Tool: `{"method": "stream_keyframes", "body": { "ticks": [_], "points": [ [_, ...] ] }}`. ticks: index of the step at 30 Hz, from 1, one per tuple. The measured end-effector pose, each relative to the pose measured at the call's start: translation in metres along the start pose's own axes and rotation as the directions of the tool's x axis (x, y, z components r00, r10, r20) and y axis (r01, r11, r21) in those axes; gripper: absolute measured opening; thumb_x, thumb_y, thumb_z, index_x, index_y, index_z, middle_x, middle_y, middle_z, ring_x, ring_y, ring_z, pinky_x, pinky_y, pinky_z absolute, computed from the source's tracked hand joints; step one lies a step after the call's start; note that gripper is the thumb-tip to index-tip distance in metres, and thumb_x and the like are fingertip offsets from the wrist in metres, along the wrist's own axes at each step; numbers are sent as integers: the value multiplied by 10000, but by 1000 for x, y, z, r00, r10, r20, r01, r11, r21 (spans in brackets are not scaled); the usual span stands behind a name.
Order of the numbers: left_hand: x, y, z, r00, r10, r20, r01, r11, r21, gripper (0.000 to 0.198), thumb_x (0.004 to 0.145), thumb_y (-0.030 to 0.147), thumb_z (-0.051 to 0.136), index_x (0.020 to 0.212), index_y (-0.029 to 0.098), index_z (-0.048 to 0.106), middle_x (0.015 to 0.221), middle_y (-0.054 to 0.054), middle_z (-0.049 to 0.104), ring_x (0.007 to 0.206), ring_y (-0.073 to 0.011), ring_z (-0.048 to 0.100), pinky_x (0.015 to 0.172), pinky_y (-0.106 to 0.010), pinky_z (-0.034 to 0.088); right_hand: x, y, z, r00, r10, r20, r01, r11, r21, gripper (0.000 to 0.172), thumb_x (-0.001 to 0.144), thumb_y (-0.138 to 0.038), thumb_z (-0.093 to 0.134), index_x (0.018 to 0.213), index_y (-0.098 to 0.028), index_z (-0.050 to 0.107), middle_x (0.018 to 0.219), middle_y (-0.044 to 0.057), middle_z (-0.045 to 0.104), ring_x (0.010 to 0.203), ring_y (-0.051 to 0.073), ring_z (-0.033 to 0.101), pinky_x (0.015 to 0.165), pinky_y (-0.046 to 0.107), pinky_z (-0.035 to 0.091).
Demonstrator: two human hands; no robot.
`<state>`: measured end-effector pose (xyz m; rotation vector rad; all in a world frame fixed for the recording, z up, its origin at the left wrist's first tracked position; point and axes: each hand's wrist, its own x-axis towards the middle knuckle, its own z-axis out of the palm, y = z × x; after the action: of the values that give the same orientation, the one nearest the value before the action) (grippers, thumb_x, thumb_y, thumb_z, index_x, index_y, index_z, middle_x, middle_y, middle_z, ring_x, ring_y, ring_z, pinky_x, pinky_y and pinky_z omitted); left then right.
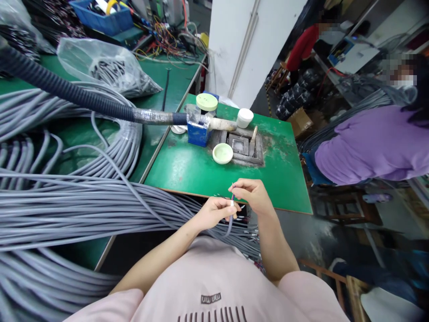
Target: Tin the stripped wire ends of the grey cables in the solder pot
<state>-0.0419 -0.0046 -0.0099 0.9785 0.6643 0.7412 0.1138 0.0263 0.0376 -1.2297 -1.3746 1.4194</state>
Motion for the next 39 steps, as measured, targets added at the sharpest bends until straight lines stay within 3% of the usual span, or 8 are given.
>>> {"method": "stream_keyframes", "body": {
  "ticks": [6,12,15,19,24,39],
  "points": [
    [2,2,-3,992,68,-106,-73,997,-37,345,722,458,710,738,113,710,648,-38,644,526,-72,509,531,-193,437,-8,3,6,965,-199,-171,180,976,-121,80,723,-234,693,653,-206,721,604,-11,625,564,112,546,545,249,418],
    [5,9,-2,959,145,-245,-138,989,49,328,685,440,737,678,115,695,633,-23,606,546,-82,483,531,-209,410,-18,3,5,908,-353,-224,283,913,-295,58,783,-215,657,756,-214,709,672,-12,630,622,120,553,613,268,440],
    [8,7,0,940,203,-274,-173,977,128,302,700,420,730,710,120,695,630,-8,573,569,-88,467,551,-218,387,-24,-5,7,872,-439,-218,350,869,-350,65,802,-181,636,814,-222,685,719,-12,619,670,125,554,649,276,448],
    [10,3,3,903,335,-270,-246,917,315,294,753,404,687,631,138,659,567,16,479,573,-89,407,557,-222,339,-28,-16,11,852,-509,-123,414,799,-436,104,815,-149,617,836,-233,676,730,-9,610,682,129,551,658,284,447],
    [12,5,4,872,428,-239,-287,841,458,389,789,429,645,527,152,568,519,27,407,559,-97,367,560,-237,321,-27,-20,13,845,-525,-102,395,741,-543,120,840,-169,593,873,-241,683,738,-2,611,693,134,552,679,298,450],
    [11,4,5,854,484,-192,-312,771,556,429,823,419,613,502,158,498,512,31,385,556,-102,360,573,-252,310,-22,-21,12,873,-471,-128,334,768,-547,33,811,-211,644,821,-223,673,703,-18,590,651,119,543,670,278,454]
  ]
}}
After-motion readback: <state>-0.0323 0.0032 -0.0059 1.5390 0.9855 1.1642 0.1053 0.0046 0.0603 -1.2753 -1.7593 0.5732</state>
